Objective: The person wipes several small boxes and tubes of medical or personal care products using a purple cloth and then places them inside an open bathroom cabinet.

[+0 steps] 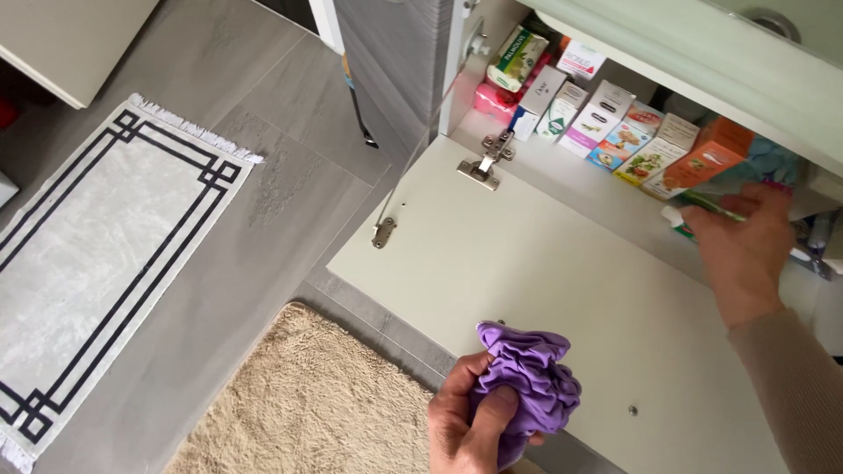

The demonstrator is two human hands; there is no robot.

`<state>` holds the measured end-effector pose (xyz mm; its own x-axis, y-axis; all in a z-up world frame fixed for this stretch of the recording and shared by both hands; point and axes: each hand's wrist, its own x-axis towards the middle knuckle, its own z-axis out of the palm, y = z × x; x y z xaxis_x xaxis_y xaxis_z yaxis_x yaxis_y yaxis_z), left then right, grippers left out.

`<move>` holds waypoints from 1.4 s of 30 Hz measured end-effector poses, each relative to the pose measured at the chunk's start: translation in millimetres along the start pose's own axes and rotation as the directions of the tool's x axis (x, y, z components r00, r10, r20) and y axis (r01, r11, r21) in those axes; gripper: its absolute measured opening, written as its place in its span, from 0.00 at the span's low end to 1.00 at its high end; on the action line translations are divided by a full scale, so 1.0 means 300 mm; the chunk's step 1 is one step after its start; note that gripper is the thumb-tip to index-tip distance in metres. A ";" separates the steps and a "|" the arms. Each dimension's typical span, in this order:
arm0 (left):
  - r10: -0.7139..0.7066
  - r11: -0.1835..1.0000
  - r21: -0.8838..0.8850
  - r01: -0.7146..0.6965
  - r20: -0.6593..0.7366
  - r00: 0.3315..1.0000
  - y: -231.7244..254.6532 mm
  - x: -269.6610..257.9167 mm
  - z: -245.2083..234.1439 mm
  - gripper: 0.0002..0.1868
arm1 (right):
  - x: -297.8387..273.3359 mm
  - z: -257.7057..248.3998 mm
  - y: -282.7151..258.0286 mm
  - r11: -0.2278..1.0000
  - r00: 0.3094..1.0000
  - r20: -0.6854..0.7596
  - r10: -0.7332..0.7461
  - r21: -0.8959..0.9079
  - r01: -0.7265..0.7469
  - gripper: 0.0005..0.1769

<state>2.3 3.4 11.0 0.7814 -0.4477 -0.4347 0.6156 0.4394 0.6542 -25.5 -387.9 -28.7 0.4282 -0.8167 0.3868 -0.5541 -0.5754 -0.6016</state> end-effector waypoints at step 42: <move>-0.151 0.980 -0.160 0.120 -0.196 0.969 -0.013 -0.149 0.054 0.09 | -0.163 -0.118 -0.108 0.784 0.928 0.294 0.228 0.510 -0.355 0.13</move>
<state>-36.6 9.1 37.7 0.6843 -0.3476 -0.6410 0.7135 0.5009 0.4900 -53.7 -330.8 -3.3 0.4809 -0.8766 0.0158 -0.2221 -0.1393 -0.9650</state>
